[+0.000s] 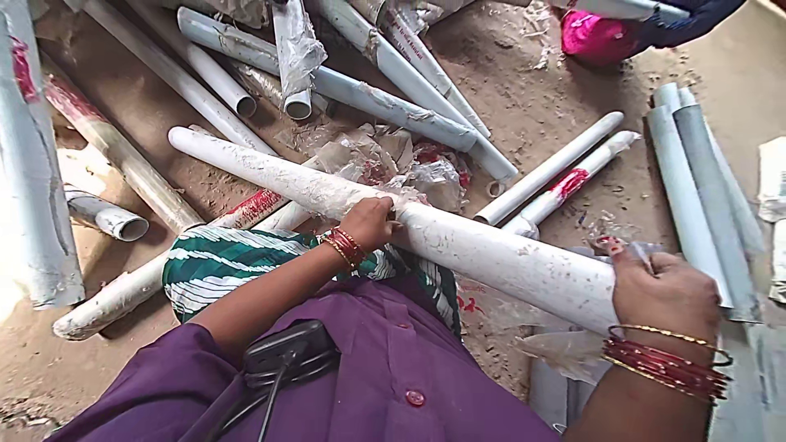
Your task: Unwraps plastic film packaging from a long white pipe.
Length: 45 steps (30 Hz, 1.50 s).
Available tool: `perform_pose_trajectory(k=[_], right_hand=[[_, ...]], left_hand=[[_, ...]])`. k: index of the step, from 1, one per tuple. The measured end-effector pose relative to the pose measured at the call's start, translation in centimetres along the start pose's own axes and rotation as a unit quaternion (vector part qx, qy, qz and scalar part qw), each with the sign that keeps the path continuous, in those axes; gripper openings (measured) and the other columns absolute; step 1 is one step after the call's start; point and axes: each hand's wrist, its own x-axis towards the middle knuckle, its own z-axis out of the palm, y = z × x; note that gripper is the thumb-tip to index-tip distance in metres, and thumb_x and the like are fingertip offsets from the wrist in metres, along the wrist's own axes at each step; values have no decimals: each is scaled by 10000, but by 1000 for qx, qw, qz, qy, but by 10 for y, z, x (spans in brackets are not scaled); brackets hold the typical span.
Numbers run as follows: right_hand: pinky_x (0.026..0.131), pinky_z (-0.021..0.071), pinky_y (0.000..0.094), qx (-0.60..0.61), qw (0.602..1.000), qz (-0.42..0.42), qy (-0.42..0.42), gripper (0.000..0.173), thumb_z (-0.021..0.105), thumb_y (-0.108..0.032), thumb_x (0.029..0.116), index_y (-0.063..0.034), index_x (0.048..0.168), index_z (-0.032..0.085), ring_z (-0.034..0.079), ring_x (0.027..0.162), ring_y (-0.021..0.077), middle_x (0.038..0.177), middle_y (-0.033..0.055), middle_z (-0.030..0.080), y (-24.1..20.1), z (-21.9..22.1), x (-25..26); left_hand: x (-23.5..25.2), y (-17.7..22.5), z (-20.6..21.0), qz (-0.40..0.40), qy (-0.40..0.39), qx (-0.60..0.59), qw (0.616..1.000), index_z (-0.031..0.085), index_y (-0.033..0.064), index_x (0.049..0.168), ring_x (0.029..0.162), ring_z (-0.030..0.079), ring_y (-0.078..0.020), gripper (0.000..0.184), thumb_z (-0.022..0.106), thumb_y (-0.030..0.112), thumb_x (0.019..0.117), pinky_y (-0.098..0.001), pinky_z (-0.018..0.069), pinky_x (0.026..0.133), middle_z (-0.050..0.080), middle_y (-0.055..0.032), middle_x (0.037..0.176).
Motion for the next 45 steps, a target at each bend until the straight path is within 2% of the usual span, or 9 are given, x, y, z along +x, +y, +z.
perform_pose_trajectory(k=[7, 13, 16, 22, 27, 31, 35, 38, 45], right_hand=[[888, 406, 675, -5, 1000, -8, 4, 517, 482, -327, 1091, 167, 995, 596, 596, 1035, 522, 1033, 404, 605, 0, 0, -5], [888, 408, 674, -2, 1000, -3, 8, 527, 477, -345, 1092, 161, 1007, 597, 594, 1042, 526, 1040, 408, 604, 2, 2, -5], [926, 397, 696, 6, 1000, -7, 9, 544, 481, -364, 1089, 163, 1045, 608, 587, 1096, 551, 1083, 424, 604, 4, 3, -5], [919, 393, 712, -6, 1000, -10, 0, 533, 485, -352, 1087, 165, 1028, 606, 585, 1098, 570, 1075, 430, 606, 4, 3, -3], [887, 402, 725, -15, 1000, 10, -24, 539, 486, -374, 1090, 142, 999, 612, 593, 1074, 567, 1047, 420, 612, 10, -1, 12], [936, 378, 743, -10, 999, 30, -43, 534, 501, -371, 1088, 147, 1126, 621, 566, 1140, 573, 1145, 434, 596, 9, -5, 30], [1021, 363, 696, -33, 998, 33, -53, 524, 495, -361, 1090, 131, 1222, 618, 544, 1236, 533, 1250, 413, 583, -8, -7, 26], [956, 396, 680, -38, 999, 18, -32, 522, 486, -367, 1089, 135, 1144, 619, 583, 1137, 510, 1164, 397, 604, -15, -5, 13], [897, 413, 655, -22, 1000, -12, 5, 530, 485, -363, 1090, 151, 1062, 610, 600, 1034, 492, 1052, 387, 611, -15, 1, -6]], left_hand=[[-19, -9, 5, -44, 93, -44, 994, 660, -66, 876, 810, 655, -341, 218, 694, 133, 957, -521, 504, 777, 654, -200, 798], [-9, 10, -12, -137, -45, 47, 988, 682, -71, 949, 946, 674, -386, 532, 680, 459, 982, -587, 514, 852, 683, -231, 931], [4, 20, -21, -136, -112, 131, 976, 685, -66, 960, 1040, 668, -414, 489, 651, 420, 1003, -618, 514, 880, 684, -252, 1018], [12, -23, -14, -67, -111, -163, 978, 655, -7, 744, 496, 488, -50, 269, 687, 123, 977, -255, 419, 524, 576, -9, 594], [-24, -74, -20, -57, 43, -410, 909, 541, 112, 598, 405, 458, 10, 328, 587, -40, 885, -168, 382, 417, 521, 68, 481], [-87, -144, -95, -196, 258, -294, 899, 583, 55, 713, 454, 465, 2, 235, 621, -25, 930, -174, 418, 475, 531, 57, 548], [-111, -162, -109, -233, 233, -138, 934, 673, -3, 902, 598, 490, -72, 164, 687, 141, 979, -309, 456, 627, 574, -19, 703], [-76, -126, -79, -137, 156, -54, 977, 707, -57, 1013, 817, 645, -345, 220, 643, 153, 1018, -589, 487, 805, 679, -222, 878], [-1, -37, -1, 139, 133, -29, 981, 696, -53, 1224, 1080, 682, -397, 360, 719, 185, 955, -549, 543, 943, 667, -257, 1211]])
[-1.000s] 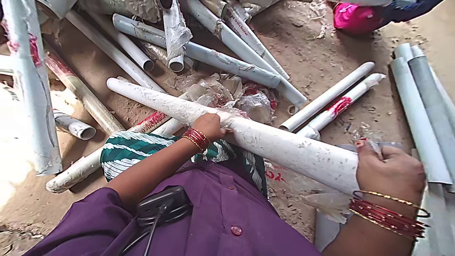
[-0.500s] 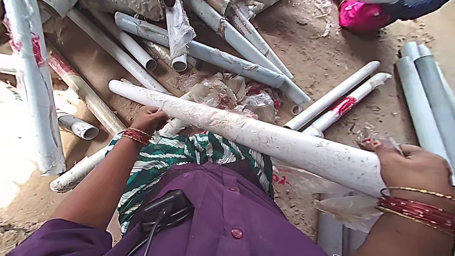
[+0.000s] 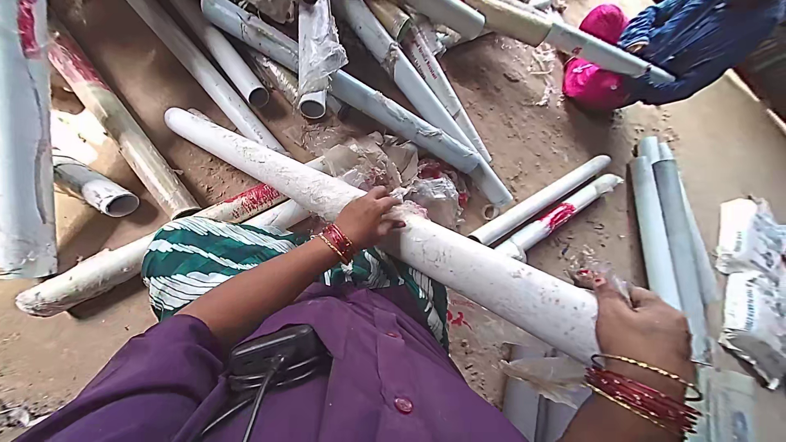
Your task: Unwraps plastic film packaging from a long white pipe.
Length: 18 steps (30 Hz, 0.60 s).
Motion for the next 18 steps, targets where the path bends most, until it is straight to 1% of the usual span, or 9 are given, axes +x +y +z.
perform_pose_trajectory(k=[1, 2, 3, 5, 8, 10, 12, 14, 18], right_hand=[[905, 413, 662, 6, 1000, -1, 4, 534, 490, -365, 1089, 155, 1072, 612, 602, 1044, 502, 1062, 393, 613, 1, 1, 0], [905, 412, 667, 8, 1000, -4, 8, 539, 492, -369, 1088, 156, 1075, 612, 602, 1044, 507, 1062, 394, 614, 2, 2, 0], [899, 413, 668, 9, 1000, -7, 11, 539, 494, -371, 1085, 154, 1066, 612, 604, 1040, 509, 1054, 392, 616, 3, 3, 0], [894, 412, 671, 11, 1000, -13, 14, 540, 495, -365, 1083, 160, 1048, 611, 606, 1030, 513, 1042, 397, 615, 5, 4, 1], [882, 418, 661, 11, 1000, -17, 13, 530, 482, -353, 1088, 160, 1045, 608, 609, 1010, 503, 1023, 392, 616, 5, 4, 1], [866, 417, 662, 5, 1000, -18, 7, 532, 477, -354, 1091, 160, 1032, 600, 607, 996, 509, 1003, 388, 613, 5, 3, 0], [853, 416, 671, 1, 1000, -24, 7, 534, 477, -356, 1092, 158, 1016, 600, 609, 994, 525, 989, 389, 615, 4, 3, 0], [833, 416, 675, 4, 999, -32, 13, 528, 481, -352, 1089, 155, 992, 594, 608, 970, 525, 969, 386, 609, 5, 3, -1], [760, 417, 627, 8, 998, -52, 32, 516, 488, -341, 1086, 140, 915, 564, 590, 842, 460, 851, 330, 580, 9, 6, -2]], left_hand=[[2, 1, 6, 29, 1, 11, 1000, 708, -46, 1213, 1048, 694, -390, 427, 767, 257, 919, -549, 560, 898, 676, -250, 1195], [3, 0, 10, 55, 5, 16, 998, 732, -33, 1177, 1019, 703, -379, 429, 790, 286, 896, -543, 571, 867, 689, -239, 1164], [4, -4, 11, 74, 13, 8, 997, 761, -12, 1130, 990, 708, -362, 365, 793, 261, 890, -532, 575, 848, 705, -221, 1116], [6, -11, 11, 87, 38, -15, 995, 793, 2, 1010, 962, 715, -350, 164, 750, 96, 882, -530, 567, 849, 732, -202, 1030], [7, -6, 14, 104, 69, 47, 991, 746, -52, 904, 867, 728, -379, 92, 680, -27, 844, -527, 583, 768, 722, -227, 926], [10, 2, 13, 67, 51, 65, 994, 725, -81, 909, 873, 723, -396, 100, 648, -50, 852, -541, 574, 771, 713, -243, 934], [15, 8, 8, -9, 34, 53, 998, 730, -84, 952, 948, 718, -400, 140, 621, -53, 870, -559, 556, 843, 724, -247, 998], [23, 12, 4, -79, 26, 36, 996, 738, -82, 977, 983, 703, -389, 173, 609, -53, 866, -549, 529, 893, 725, -241, 1008], [40, 6, -7, -83, -19, 90, 992, 730, -80, 960, 1010, 688, -387, 156, 601, -21, 896, -546, 517, 911, 710, -241, 1021]])
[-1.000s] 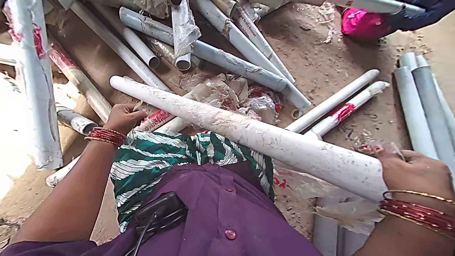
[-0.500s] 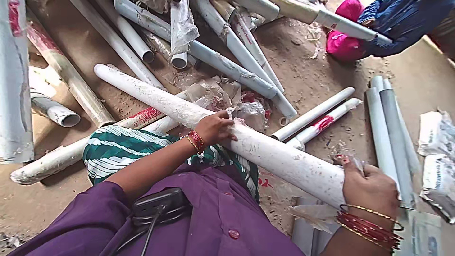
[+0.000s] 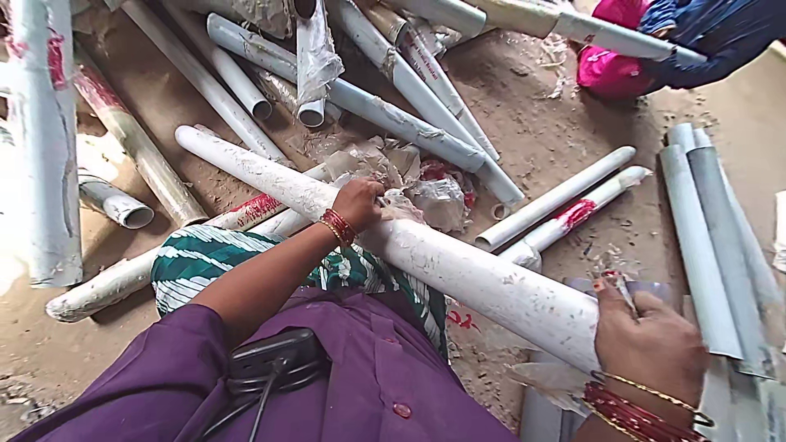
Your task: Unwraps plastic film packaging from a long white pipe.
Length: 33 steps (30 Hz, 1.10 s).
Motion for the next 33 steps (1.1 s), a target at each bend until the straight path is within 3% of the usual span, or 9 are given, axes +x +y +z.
perform_pose_trajectory(k=[4, 7, 10, 12, 13, 17, 23, 28, 33], right_hand=[[756, 418, 616, 8, 1000, -5, 1, 522, 490, -342, 1085, 143, 903, 559, 585, 824, 446, 833, 318, 577, 1, 1, 1], [749, 418, 612, 10, 1000, -13, 7, 516, 491, -330, 1085, 143, 892, 561, 582, 805, 437, 819, 316, 571, 1, 2, 1], [738, 411, 601, 23, 1000, -13, 17, 525, 499, -341, 1081, 144, 888, 551, 560, 786, 423, 805, 309, 556, 3, 4, 0], [748, 420, 610, 29, 999, -10, 20, 537, 501, -359, 1077, 147, 908, 565, 579, 806, 436, 828, 324, 574, 4, 5, 0], [753, 419, 609, 32, 999, -9, 19, 541, 498, -364, 1077, 149, 921, 569, 577, 811, 431, 837, 323, 575, 6, 6, -2], [726, 418, 580, 29, 999, -29, 28, 541, 495, -362, 1077, 144, 895, 559, 558, 768, 400, 800, 296, 559, 8, 7, -2], [697, 423, 573, 15, 997, -57, 49, 523, 490, -314, 1078, 142, 831, 559, 573, 731, 403, 759, 293, 563, 10, 8, 0], [576, 384, 387, 9, 986, -118, 120, 474, 505, -211, 1068, 105, 716, 485, 472, 576, 225, 620, 177, 463, 15, 14, -12], [575, 346, 175, 57, 980, -115, 153, 460, 552, -152, 1047, 91, 666, 465, 423, 590, -2, 601, 68, 429, 18, 21, -16]], left_hand=[[16, -2, -11, 10, -46, 34, 998, 732, -70, 962, 1011, 682, -394, 164, 594, -14, 894, -558, 504, 912, 710, -238, 1014], [10, -9, -10, 21, -14, -32, 999, 752, -63, 981, 970, 695, -367, 147, 641, 14, 922, -523, 519, 914, 721, -235, 1009], [-9, -11, -4, 1, 1, -104, 995, 715, -65, 1187, 897, 655, -333, 394, 705, 259, 963, -500, 509, 850, 696, -248, 1091], [-17, -7, 3, -29, -21, -92, 995, 657, -46, 1285, 1033, 662, -345, 545, 767, 342, 919, -520, 517, 947, 664, -237, 1205], [-19, -6, 8, -26, -11, -74, 997, 672, -54, 1252, 1073, 672, -369, 467, 750, 269, 924, -540, 521, 967, 669, -243, 1203], [-11, -4, 23, 20, 57, -33, 998, 724, -67, 927, 918, 706, -384, 125, 647, 24, 889, -577, 542, 821, 712, -221, 960], [10, -6, 3, 28, -39, 51, 998, 732, -54, 942, 983, 695, -410, 173, 623, 79, 924, -615, 510, 839, 715, -228, 1004], [57, -13, -13, 47, -111, 126, 985, 748, -7, 1030, 1103, 672, -416, 214, 567, 94, 980, -622, 494, 906, 718, -220, 1119], [101, -9, -10, 127, -202, 206, 949, 737, 5, 1046, 1109, 667, -430, 230, 568, 157, 1013, -649, 492, 882, 707, -214, 1161]])
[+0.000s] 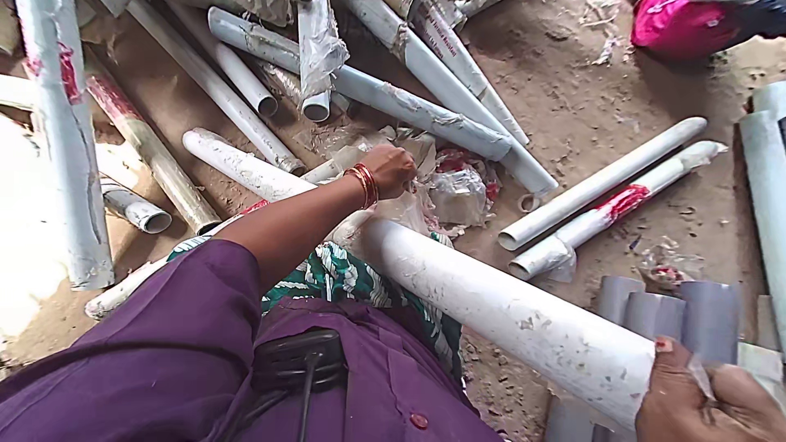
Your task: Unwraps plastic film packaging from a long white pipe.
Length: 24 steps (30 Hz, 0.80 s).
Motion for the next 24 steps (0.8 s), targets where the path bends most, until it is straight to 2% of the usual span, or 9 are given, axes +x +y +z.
perform_pose_trajectory(k=[4, 7, 10, 12, 14, 17, 19, 22, 24], right_hand=[[598, 345, 114, 29, 1000, 7, -9, 424, 548, -78, 1025, 103, 652, 467, 429, 625, -69, 611, 38, 443, -4, 1, 9], [611, 350, 110, 25, 999, 23, -26, 399, 543, -72, 1026, 121, 682, 485, 434, 642, -74, 630, 39, 457, -5, 2, 14], [617, 373, 124, 46, 999, 24, -16, 395, 552, -66, 1023, 140, 688, 516, 469, 645, -45, 630, 66, 486, -6, 3, 13], [596, 375, 131, 60, 998, 17, 6, 415, 569, -84, 1016, 124, 663, 503, 473, 614, -30, 608, 68, 464, -3, 5, 10], [596, 357, 117, 57, 998, 24, 1, 404, 561, -78, 1017, 107, 665, 488, 444, 621, -63, 615, 36, 450, -1, 5, 8], [597, 342, 118, 53, 998, 28, -3, 423, 562, -92, 1023, 77, 651, 453, 413, 623, -80, 619, 6, 426, 0, 4, 5], [594, 338, 125, 58, 998, 27, -7, 436, 558, -106, 1028, 66, 645, 440, 399, 621, -74, 622, 4, 412, -1, 3, 5], [593, 326, 148, 48, 998, 28, -2, 453, 558, -133, 1036, 64, 650, 426, 378, 619, -47, 631, 17, 394, 0, 3, 3], [600, 340, 175, 35, 999, 29, -4, 459, 562, -159, 1042, 94, 671, 465, 393, 621, -13, 630, 49, 417, -1, 2, 2]], left_hand=[[38, 3, 0, 82, -61, 67, 992, 723, 17, 1168, 1154, 649, -419, 240, 558, 116, 1024, -621, 490, 927, 676, -206, 1251], [45, 15, -4, 101, -94, 74, 988, 713, -26, 1122, 1193, 623, -414, 206, 590, 62, 983, -605, 479, 956, 656, -213, 1272], [35, 6, -20, 4, -40, -91, 995, 736, 11, 1086, 1188, 627, -370, 287, 730, 258, 940, -592, 479, 987, 683, -190, 1218], [16, -6, -25, -80, -25, -297, 951, 715, 11, 1197, 1183, 611, -270, 452, 855, 250, 840, -476, 456, 1044, 669, -173, 1238], [-9, -16, -24, -128, -58, -453, 880, 673, 22, 1224, 982, 635, -91, 384, 808, 138, 883, -283, 515, 904, 691, -86, 1127], [-35, -28, -9, -218, -18, -570, 792, 666, 57, 938, 584, 569, -21, 135, 662, 173, 1006, -191, 490, 573, 629, 20, 723], [-47, -33, -4, -285, 73, -525, 799, 642, 60, 864, 489, 422, -2, 242, 661, 248, 1015, -173, 367, 476, 517, 53, 640], [-59, -41, 4, -267, 170, -412, 855, 681, -24, 988, 780, 559, -165, 340, 695, 315, 986, -418, 467, 784, 645, -97, 882], [-65, -24, 6, -234, 144, -374, 886, 694, -3, 1185, 968, 652, -287, 466, 743, 392, 942, -536, 485, 927, 701, -188, 1050]])
